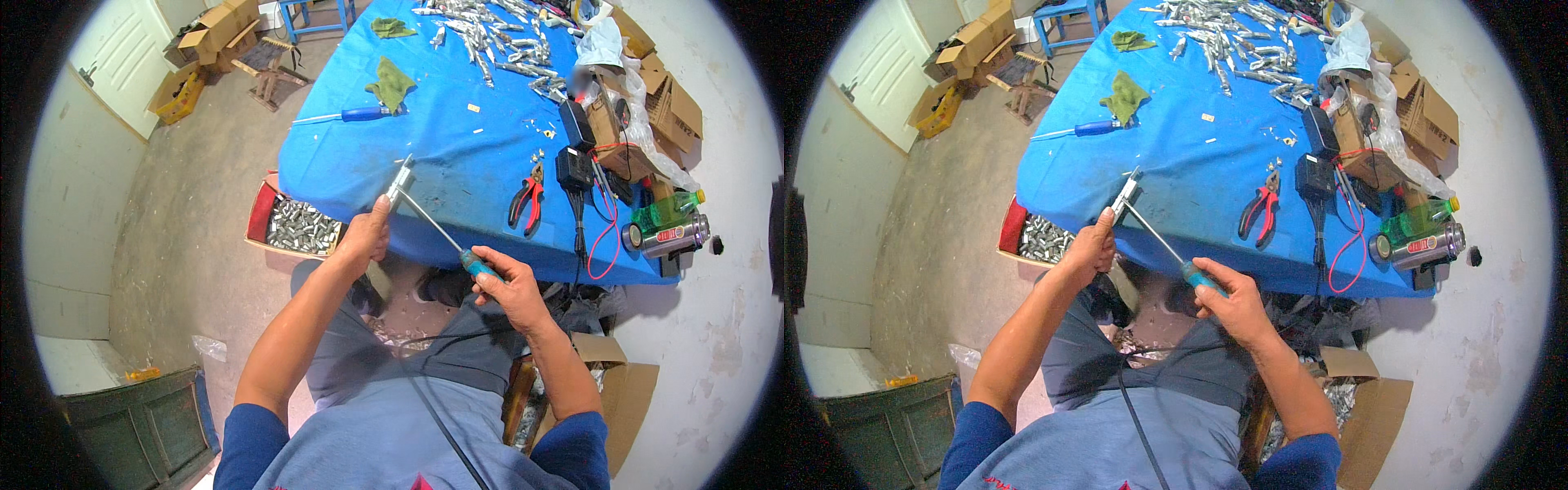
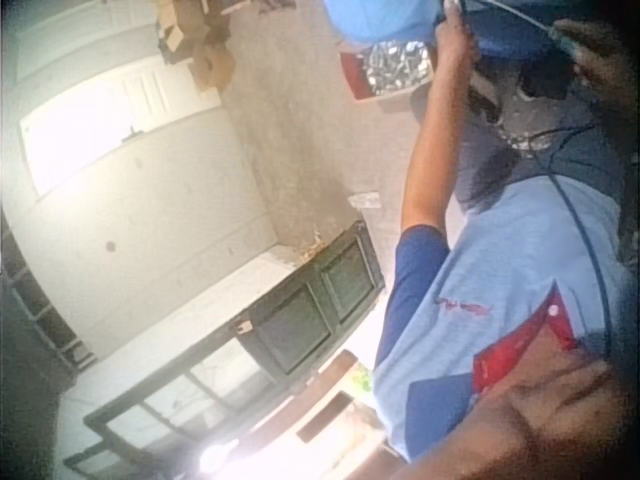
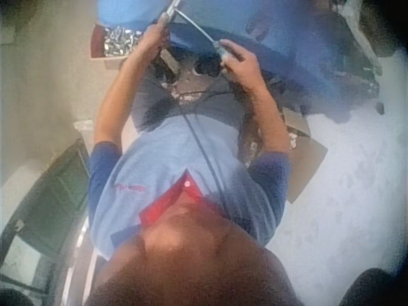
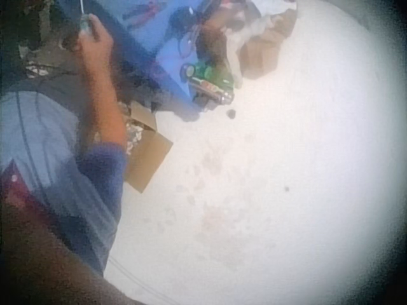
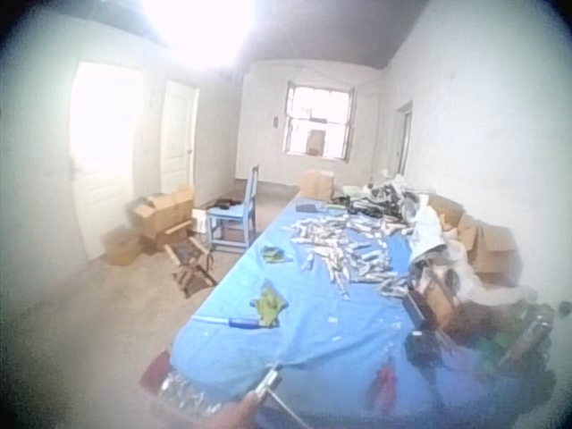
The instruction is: The person uses a screwdriver and pliers to assemble a metal component by hand, inserting screws into the piece and tightening them, then uses a soldering iron on the assembly.
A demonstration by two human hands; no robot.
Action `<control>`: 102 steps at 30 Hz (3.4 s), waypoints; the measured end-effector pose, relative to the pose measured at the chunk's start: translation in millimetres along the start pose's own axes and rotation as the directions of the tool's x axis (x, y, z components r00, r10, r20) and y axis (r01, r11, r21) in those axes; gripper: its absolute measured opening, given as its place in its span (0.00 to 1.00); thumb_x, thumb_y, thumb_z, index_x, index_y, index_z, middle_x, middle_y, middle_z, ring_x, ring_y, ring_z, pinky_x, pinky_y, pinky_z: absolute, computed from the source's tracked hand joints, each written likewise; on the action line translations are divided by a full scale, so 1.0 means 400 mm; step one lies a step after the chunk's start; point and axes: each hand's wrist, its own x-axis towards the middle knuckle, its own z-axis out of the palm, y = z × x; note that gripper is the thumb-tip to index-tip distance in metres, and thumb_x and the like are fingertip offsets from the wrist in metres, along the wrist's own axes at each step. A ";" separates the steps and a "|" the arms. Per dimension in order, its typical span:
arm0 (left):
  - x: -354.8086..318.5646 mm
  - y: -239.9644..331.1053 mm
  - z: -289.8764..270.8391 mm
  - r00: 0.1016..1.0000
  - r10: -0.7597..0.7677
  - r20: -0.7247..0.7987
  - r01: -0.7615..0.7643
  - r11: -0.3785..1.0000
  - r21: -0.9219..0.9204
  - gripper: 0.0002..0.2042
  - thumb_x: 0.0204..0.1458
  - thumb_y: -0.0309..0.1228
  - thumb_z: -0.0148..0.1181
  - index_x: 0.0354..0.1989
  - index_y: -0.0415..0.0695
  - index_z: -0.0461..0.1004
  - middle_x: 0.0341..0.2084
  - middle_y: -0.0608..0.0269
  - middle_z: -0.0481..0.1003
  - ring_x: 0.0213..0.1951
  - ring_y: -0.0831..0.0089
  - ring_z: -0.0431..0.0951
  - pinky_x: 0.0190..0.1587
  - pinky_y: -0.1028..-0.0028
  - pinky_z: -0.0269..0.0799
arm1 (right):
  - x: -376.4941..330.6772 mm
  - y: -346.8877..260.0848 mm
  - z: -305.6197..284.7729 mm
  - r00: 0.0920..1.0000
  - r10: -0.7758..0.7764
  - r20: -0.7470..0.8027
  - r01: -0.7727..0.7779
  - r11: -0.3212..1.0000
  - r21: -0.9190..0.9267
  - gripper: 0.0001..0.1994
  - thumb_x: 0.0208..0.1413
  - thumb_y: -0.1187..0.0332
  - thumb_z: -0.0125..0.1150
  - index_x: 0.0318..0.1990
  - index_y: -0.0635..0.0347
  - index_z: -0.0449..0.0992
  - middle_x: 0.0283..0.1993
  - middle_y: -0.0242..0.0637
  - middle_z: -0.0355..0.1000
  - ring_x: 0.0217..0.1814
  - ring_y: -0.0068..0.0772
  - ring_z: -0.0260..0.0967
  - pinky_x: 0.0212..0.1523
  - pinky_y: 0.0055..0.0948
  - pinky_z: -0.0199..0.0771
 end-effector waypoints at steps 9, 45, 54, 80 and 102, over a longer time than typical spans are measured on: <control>0.000 -0.001 0.016 0.999 0.019 -0.043 -0.019 1.000 -0.005 0.28 0.56 0.63 0.50 0.15 0.56 0.53 0.10 0.76 0.51 0.11 0.80 0.48 0.14 0.76 0.42 | -0.019 0.015 0.066 0.921 -0.390 0.024 0.304 0.677 -0.670 0.25 0.59 0.70 0.56 0.65 0.62 0.64 0.45 0.43 0.75 0.35 0.24 0.75 0.35 0.30 0.77; -0.006 0.004 0.041 0.995 0.010 -0.102 -0.008 1.000 0.020 0.29 0.56 0.64 0.50 0.16 0.55 0.54 0.10 0.76 0.52 0.11 0.80 0.49 0.14 0.76 0.44 | -0.004 -0.014 0.024 0.993 0.115 -0.006 -0.114 0.991 0.070 0.24 0.58 0.68 0.59 0.62 0.61 0.68 0.34 0.33 0.74 0.22 0.14 0.65 0.20 0.16 0.62; -0.007 0.004 0.037 0.996 0.010 -0.088 -0.008 1.000 0.027 0.28 0.56 0.63 0.50 0.16 0.55 0.55 0.10 0.77 0.52 0.11 0.80 0.49 0.14 0.76 0.43 | 0.016 -0.031 -0.008 0.990 0.144 0.007 -0.144 0.989 0.042 0.23 0.62 0.68 0.56 0.64 0.60 0.65 0.35 0.34 0.73 0.23 0.15 0.67 0.16 0.15 0.62; 0.016 -0.016 0.041 0.985 0.096 -0.144 -0.079 0.990 0.121 0.30 0.56 0.65 0.48 0.14 0.55 0.53 0.10 0.76 0.51 0.11 0.79 0.49 0.14 0.75 0.42 | 0.050 -0.061 -0.008 0.975 0.210 0.074 -0.221 0.956 0.194 0.22 0.61 0.68 0.56 0.62 0.61 0.66 0.37 0.35 0.75 0.23 0.15 0.68 0.12 0.13 0.59; 0.012 0.049 0.030 0.988 -0.154 0.002 0.154 0.987 -0.032 0.30 0.56 0.65 0.47 0.16 0.52 0.58 0.10 0.75 0.53 0.12 0.79 0.49 0.16 0.75 0.42 | 0.061 -0.067 -0.021 0.961 0.257 0.097 -0.275 0.919 0.284 0.21 0.62 0.66 0.56 0.61 0.62 0.66 0.35 0.36 0.75 0.21 0.15 0.68 0.11 0.12 0.61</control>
